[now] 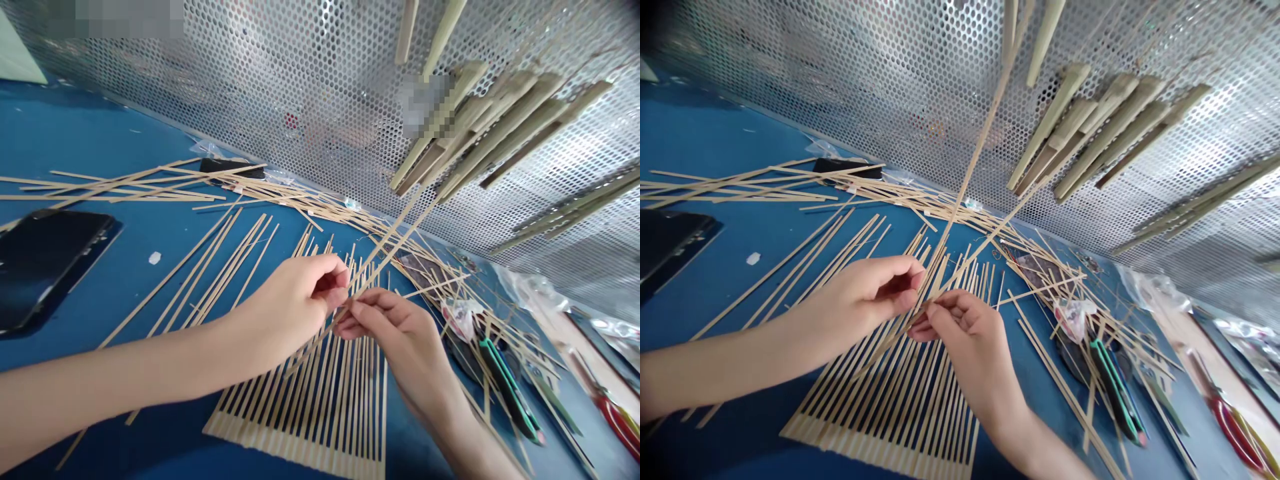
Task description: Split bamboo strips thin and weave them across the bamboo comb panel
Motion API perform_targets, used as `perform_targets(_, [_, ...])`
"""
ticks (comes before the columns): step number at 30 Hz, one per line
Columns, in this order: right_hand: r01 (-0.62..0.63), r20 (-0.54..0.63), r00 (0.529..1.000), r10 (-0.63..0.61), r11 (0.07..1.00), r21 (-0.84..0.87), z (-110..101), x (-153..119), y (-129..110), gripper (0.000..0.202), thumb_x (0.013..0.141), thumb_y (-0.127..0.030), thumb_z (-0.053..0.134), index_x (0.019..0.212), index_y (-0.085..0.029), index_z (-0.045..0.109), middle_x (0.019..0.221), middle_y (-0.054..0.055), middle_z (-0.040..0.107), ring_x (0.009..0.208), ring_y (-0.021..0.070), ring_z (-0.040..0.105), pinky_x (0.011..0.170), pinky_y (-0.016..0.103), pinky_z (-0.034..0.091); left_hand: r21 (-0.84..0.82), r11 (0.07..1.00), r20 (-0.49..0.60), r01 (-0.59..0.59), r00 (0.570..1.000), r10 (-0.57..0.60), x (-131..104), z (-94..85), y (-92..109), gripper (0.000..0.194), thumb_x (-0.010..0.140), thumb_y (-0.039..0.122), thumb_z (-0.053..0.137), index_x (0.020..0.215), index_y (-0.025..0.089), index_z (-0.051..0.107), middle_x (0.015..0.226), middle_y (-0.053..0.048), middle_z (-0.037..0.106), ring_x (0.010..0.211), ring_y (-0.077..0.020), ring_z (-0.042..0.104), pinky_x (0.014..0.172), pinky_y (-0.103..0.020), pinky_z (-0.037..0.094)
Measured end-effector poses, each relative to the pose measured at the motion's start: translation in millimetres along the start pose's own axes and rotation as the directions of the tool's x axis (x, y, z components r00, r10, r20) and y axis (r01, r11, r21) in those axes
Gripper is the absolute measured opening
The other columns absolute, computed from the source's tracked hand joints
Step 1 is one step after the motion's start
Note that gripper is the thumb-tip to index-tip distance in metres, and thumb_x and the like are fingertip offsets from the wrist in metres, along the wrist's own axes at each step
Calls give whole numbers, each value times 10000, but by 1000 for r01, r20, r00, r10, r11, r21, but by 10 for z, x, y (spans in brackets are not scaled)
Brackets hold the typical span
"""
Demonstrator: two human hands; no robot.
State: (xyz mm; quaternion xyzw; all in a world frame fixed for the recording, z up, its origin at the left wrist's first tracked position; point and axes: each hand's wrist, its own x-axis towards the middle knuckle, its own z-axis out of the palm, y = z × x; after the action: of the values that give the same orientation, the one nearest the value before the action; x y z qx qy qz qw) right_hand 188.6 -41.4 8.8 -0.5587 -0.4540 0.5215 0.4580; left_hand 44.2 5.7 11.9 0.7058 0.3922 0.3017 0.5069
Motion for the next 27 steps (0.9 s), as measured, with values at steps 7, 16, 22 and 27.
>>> perform_targets(7, [-17, 38, 999, 15, 998, 53, 16, -16, 5, 131, 804, -244, 612, 733, -140, 578, 696, 18, 662, 647, 108, 638, 650, 211, 550, -194, 981, 69, 26, 998, -13, 73, 1, -118, 105, 780, 128, 464, 695, 183, 438, 599, 58, 478, 569, -102, 470, 550, -232, 353])
perform_targets(16, [-16, 83, 996, 14, 1000, 25, 18, -17, 9, 140, 804, -231, 582, 700, -137, 571, 645, 33, 666, 541, 105, 611, 548, 208, 512, -410, 909, -111, 71, 986, -127, 81, -46, -36, 100, 808, 116, 502, 712, 145, 501, 648, 38, 553, 654, -80, 513, 670, -210, 392])
perform_targets(22, [-10, 73, 997, 8, 1000, 25, 10, -4, -14, 144, 807, -251, 592, 721, -140, 560, 667, 29, 664, 511, 84, 572, 491, 181, 446, -354, 935, -123, 4, 991, -51, 100, -83, -53, 77, 805, 153, 565, 775, 159, 494, 672, 40, 584, 641, -88, 553, 644, -207, 437])
perform_targets(27, [86, 35, 996, -88, 995, 51, -44, -3, -38, 142, 840, -277, 576, 775, -152, 555, 677, 12, 644, 494, 73, 533, 469, 180, 405, -170, 982, -69, -76, 995, 65, 80, -96, -64, 60, 817, 154, 525, 794, 162, 580, 728, 23, 608, 647, -96, 579, 640, -218, 459])
